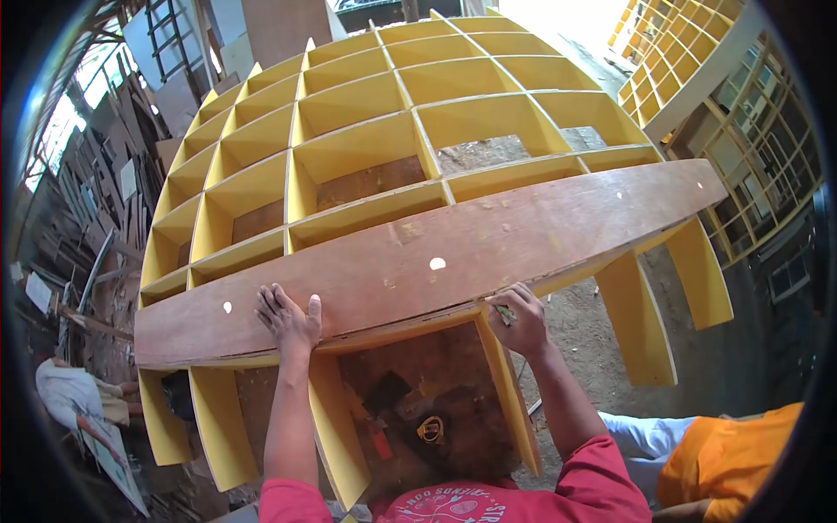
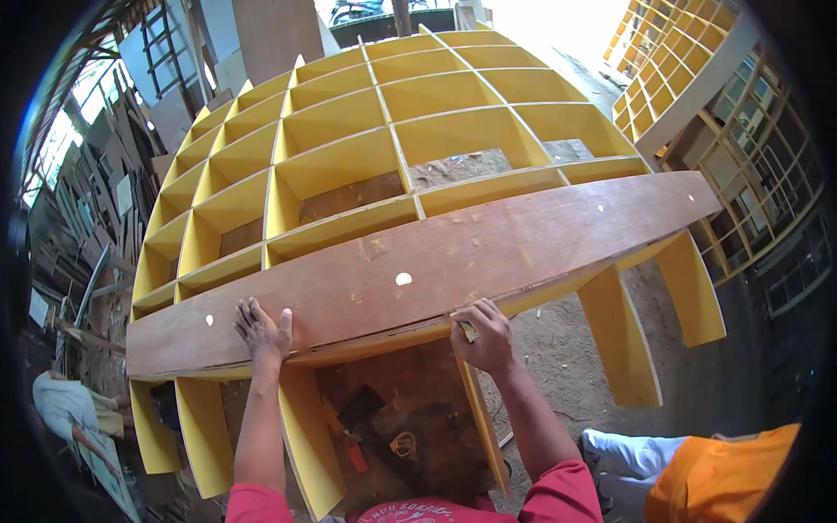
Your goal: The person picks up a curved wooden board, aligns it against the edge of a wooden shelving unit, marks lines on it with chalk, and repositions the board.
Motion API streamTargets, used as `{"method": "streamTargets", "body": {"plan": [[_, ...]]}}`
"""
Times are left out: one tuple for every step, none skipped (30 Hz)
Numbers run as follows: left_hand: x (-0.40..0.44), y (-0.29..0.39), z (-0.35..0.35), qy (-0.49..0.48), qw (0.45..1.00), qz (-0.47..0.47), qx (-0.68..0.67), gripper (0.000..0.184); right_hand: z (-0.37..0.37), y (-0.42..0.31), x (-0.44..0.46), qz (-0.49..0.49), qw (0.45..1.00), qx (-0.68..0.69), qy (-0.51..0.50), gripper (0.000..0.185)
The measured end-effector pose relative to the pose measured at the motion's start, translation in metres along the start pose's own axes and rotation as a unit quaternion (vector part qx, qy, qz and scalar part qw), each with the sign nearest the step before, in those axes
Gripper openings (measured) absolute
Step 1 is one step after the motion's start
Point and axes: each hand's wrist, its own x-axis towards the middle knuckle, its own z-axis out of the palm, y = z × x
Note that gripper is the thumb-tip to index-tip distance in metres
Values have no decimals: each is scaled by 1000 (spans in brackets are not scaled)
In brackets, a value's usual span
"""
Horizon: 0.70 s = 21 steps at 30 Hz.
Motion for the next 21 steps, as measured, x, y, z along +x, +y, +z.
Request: {"method": "streamTargets", "body": {"plan": [[-1, 0, -2, -1, 1000, 0, -3, 107, 3, 1, -1, -2, 1000, 4, -3, 15], [-1, -1, 0, 3, 1000, 1, -1, 107, 7, 3, -2, -5, 1000, 4, -3, 16], [0, -2, 2, 6, 1000, 4, 0, 106, 8, 4, -3, -6, 1000, 4, -2, 16], [-1, -2, 3, 9, 1000, 7, 0, 106, 9, 4, -4, -7, 1000, 2, -1, 17], [-1, -2, 3, 7, 1000, 6, 1, 106, 10, 4, -4, -7, 1000, 2, -2, 18], [-1, -2, 2, 7, 1000, 6, 1, 106, 10, 4, -2, -9, 1000, 1, -1, 19], [-1, -1, 1, 7, 1000, 7, 0, 106, 10, 4, -2, -12, 1000, -1, 0, 20], [-1, 0, 1, 6, 1000, 6, 2, 106, 10, 2, -2, -6, 1000, -5, 0, 20], [-1, 0, 0, 5, 1000, 6, 3, 106, 10, 1, -2, -2, 1000, -9, -1, 20], [-1, 0, 0, 5, 1000, 6, 4, 106, 10, 0, -2, 2, 1000, -14, -2, 21], [0, 1, 1, 7, 1000, 7, 1, 106, 11, 0, -2, 2, 1000, -21, 2, 21], [0, 1, 1, 8, 1000, 9, -1, 106, 11, 0, -2, 1, 1000, -28, 5, 21], [-1, 0, 1, 10, 1000, 9, -4, 105, 12, 0, -3, 0, 999, -34, 8, 21], [-2, -1, 2, 10, 1000, 9, -5, 106, 13, -1, -3, -3, 999, -33, 11, 21], [-1, -1, 2, 11, 1000, 10, -6, 106, 13, -2, -3, -5, 999, -32, 14, 21], [-1, -1, 2, 12, 1000, 10, -8, 106, 13, -3, -3, -9, 999, -32, 17, 21], [-1, -1, 2, 12, 1000, 9, -7, 106, 13, -3, -3, -9, 999, -30, 16, 21], [-1, 0, 1, 11, 1000, 9, -7, 106, 13, -3, -3, -9, 999, -29, 15, 21], [-1, 0, 1, 11, 1000, 9, -6, 107, 13, -3, -3, -9, 999, -28, 15, 21], [-1, 0, 2, 12, 1000, 9, -5, 107, 13, -2, -3, -5, 999, -33, 10, 21], [0, -1, 3, 12, 1000, 9, -3, 107, 13, -1, -5, -2, 999, -37, 5, 21]]}}
